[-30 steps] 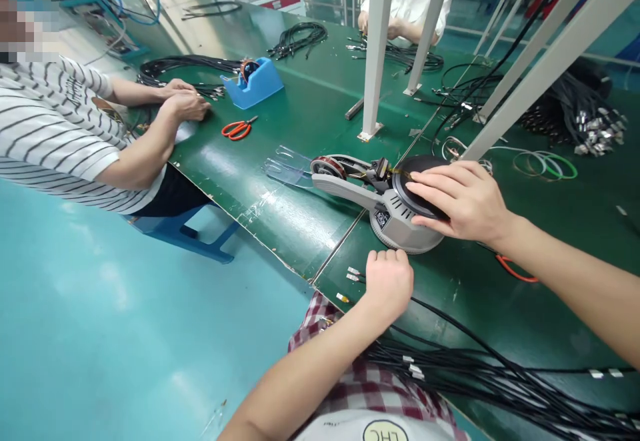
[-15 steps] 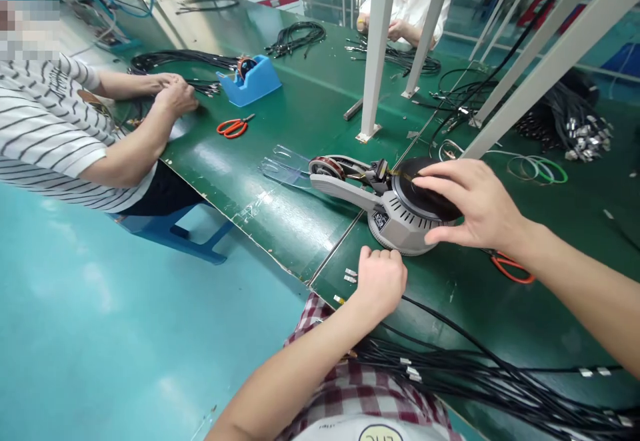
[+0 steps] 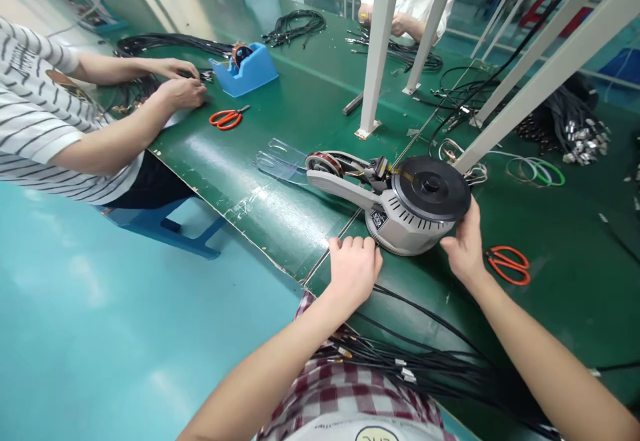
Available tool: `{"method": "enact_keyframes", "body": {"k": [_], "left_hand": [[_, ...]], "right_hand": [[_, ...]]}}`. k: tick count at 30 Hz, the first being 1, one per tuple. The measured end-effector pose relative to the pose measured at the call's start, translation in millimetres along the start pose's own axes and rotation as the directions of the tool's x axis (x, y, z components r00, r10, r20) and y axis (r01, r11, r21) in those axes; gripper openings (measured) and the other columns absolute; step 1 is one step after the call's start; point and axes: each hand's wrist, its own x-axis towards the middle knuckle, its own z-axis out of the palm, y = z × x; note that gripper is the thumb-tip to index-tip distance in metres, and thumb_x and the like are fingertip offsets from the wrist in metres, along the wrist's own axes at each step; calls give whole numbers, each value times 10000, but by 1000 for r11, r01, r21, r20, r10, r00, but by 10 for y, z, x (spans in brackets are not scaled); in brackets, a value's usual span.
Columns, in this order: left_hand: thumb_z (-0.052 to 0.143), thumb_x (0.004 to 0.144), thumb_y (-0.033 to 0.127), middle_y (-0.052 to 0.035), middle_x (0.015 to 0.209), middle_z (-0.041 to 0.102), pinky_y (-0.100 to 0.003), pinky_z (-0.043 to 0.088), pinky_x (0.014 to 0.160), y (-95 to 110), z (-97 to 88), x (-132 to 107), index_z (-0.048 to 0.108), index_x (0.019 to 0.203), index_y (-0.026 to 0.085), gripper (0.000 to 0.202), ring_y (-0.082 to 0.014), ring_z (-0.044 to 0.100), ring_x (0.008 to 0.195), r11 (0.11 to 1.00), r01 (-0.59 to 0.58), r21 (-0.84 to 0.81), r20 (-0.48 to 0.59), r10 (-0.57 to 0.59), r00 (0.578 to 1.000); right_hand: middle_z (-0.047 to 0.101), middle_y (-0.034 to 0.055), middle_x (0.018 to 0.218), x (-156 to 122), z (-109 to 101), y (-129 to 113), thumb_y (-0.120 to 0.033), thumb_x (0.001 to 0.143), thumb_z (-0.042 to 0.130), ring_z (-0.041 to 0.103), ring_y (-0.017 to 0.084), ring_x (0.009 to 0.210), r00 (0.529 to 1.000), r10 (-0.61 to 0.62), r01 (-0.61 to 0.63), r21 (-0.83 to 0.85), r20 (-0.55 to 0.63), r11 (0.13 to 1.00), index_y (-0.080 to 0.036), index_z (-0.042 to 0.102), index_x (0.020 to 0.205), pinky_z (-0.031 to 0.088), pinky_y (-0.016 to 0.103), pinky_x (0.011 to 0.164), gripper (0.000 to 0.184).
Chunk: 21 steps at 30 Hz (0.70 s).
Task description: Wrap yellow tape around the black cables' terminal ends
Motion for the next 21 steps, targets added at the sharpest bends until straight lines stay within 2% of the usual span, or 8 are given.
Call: {"method": "enact_keyframes", "body": {"k": [2, 5, 8, 13, 15, 21], "left_hand": [[462, 981, 207, -105, 820, 672, -453, 317, 822, -11, -9, 5, 614, 831, 170, 217, -283, 596, 822, 1000, 6, 24, 2, -7, 1000], [494, 940, 157, -104, 806, 662, -448, 327, 815, 167, 45, -19, 616, 824, 158, 168, -281, 591, 795, 999, -41, -15, 38, 41, 998], [518, 935, 166, -100, 793, 662, -437, 332, 801, 289, 83, -43, 622, 830, 154, 149, -270, 590, 768, 995, -75, -63, 51, 78, 996], [470, 985, 217, -97, 793, 663, -438, 326, 798, 6, -7, 2, 623, 826, 169, 226, -273, 600, 797, 999, -42, -7, 16, 42, 999], [453, 989, 201, -100, 796, 664, -440, 328, 804, -31, -14, 19, 621, 820, 168, 241, -274, 604, 807, 1000, -21, 12, 15, 21, 1000], [520, 941, 167, -109, 798, 676, -439, 344, 823, 289, 110, -34, 630, 825, 152, 161, -266, 611, 788, 995, -83, -55, 57, 86, 995]], "right_hand": [[237, 134, 1645, -156, 103, 88, -708, 770, 708, 249, 379, 1510, 999, 52, -52, -20, -7, 998, -261, 176, 1613, 203, 609, 1230, 1092], [203, 130, 1653, -294, 176, 223, -665, 785, 723, 229, 374, 1520, 992, 127, -126, 27, -14, 992, -278, 129, 1616, 188, 629, 1225, 1093], [156, 138, 1661, -317, 184, 288, -661, 739, 770, 221, 377, 1521, 991, 135, -135, 6, 20, 991, -283, 54, 1618, 201, 630, 1221, 1195], [164, 152, 1651, -247, 180, 210, -641, 635, 856, 235, 385, 1514, 990, 139, -138, -52, 17, 989, -274, 55, 1614, 212, 626, 1222, 1317], [171, 154, 1650, -225, 184, 171, -639, 633, 858, 237, 383, 1513, 990, 139, -138, -55, 14, 989, -268, 59, 1615, 205, 621, 1227, 1319], [226, 164, 1633, -222, 180, 158, -627, 616, 874, 249, 394, 1506, 990, 142, -141, -62, 2, 988, -246, 84, 1618, 209, 616, 1228, 1331]]}}
